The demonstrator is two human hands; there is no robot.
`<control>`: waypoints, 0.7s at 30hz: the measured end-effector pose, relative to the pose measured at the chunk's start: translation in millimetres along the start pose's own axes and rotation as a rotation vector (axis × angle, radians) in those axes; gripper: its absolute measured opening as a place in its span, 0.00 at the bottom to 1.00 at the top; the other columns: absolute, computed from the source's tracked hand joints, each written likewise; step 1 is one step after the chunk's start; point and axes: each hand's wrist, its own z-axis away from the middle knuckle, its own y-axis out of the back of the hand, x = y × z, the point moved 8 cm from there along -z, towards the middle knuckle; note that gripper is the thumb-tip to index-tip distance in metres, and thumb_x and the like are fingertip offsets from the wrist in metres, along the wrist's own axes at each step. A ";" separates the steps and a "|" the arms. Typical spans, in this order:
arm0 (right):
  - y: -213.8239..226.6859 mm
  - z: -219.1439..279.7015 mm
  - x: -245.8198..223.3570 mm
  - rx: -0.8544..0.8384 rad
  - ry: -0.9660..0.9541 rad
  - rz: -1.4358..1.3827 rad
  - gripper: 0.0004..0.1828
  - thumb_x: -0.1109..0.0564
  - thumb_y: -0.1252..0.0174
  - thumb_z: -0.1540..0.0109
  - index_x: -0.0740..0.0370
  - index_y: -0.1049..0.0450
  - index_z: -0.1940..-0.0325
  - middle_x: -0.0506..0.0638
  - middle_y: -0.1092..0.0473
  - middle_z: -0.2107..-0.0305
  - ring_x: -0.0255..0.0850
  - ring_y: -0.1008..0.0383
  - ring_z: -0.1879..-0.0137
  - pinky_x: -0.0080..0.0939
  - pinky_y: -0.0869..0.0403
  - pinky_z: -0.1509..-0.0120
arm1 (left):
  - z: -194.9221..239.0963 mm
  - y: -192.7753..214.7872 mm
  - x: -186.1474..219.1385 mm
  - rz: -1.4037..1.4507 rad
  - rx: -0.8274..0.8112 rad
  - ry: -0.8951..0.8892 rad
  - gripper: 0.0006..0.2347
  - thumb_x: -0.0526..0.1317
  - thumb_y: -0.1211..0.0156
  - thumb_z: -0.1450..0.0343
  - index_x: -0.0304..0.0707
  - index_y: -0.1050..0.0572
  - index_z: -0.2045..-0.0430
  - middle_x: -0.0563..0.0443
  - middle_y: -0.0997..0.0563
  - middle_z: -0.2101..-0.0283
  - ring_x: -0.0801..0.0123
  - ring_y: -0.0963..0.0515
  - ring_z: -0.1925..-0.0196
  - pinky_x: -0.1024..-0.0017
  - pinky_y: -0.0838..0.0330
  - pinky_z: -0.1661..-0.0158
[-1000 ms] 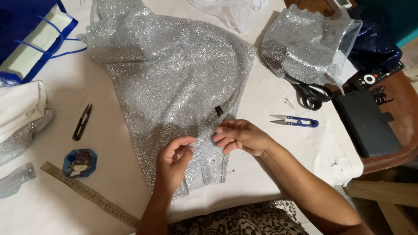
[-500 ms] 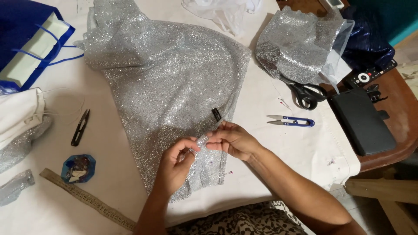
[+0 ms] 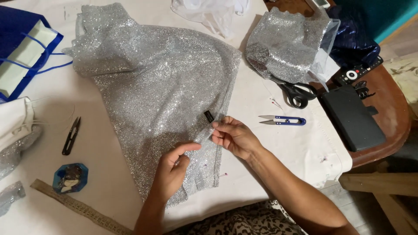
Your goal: Cutting and pinning silver glittery fabric on a workspace table.
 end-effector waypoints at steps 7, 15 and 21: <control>-0.1 -10.7 -20.5 0.004 0.037 -0.012 0.09 0.70 0.44 0.36 0.60 0.30 0.69 0.57 0.22 0.64 0.42 0.21 0.69 0.40 0.17 0.63 | -1.3 -3.3 15.0 -0.097 0.019 -0.033 0.19 0.24 0.54 0.33 0.36 0.23 0.49 0.47 0.21 0.42 0.81 0.38 0.82 0.81 0.43 0.79; 9.1 -27.1 -40.6 0.069 0.042 0.065 0.06 0.70 0.46 0.35 0.65 0.28 0.65 0.57 0.23 0.66 0.41 0.20 0.68 0.34 0.18 0.71 | -1.6 -2.8 26.0 -0.135 0.041 -0.115 0.21 0.22 0.55 0.34 0.34 0.24 0.49 0.45 0.22 0.43 0.63 0.25 0.38 0.70 0.35 0.38; 20.3 -37.2 -50.7 0.171 0.074 0.104 0.16 0.75 0.45 0.38 0.60 0.38 0.73 0.63 0.25 0.68 0.45 0.20 0.70 0.34 0.17 0.70 | -0.6 -0.9 24.1 -0.126 0.047 -0.096 0.21 0.22 0.55 0.34 0.34 0.24 0.48 0.45 0.23 0.43 0.63 0.26 0.37 0.69 0.37 0.37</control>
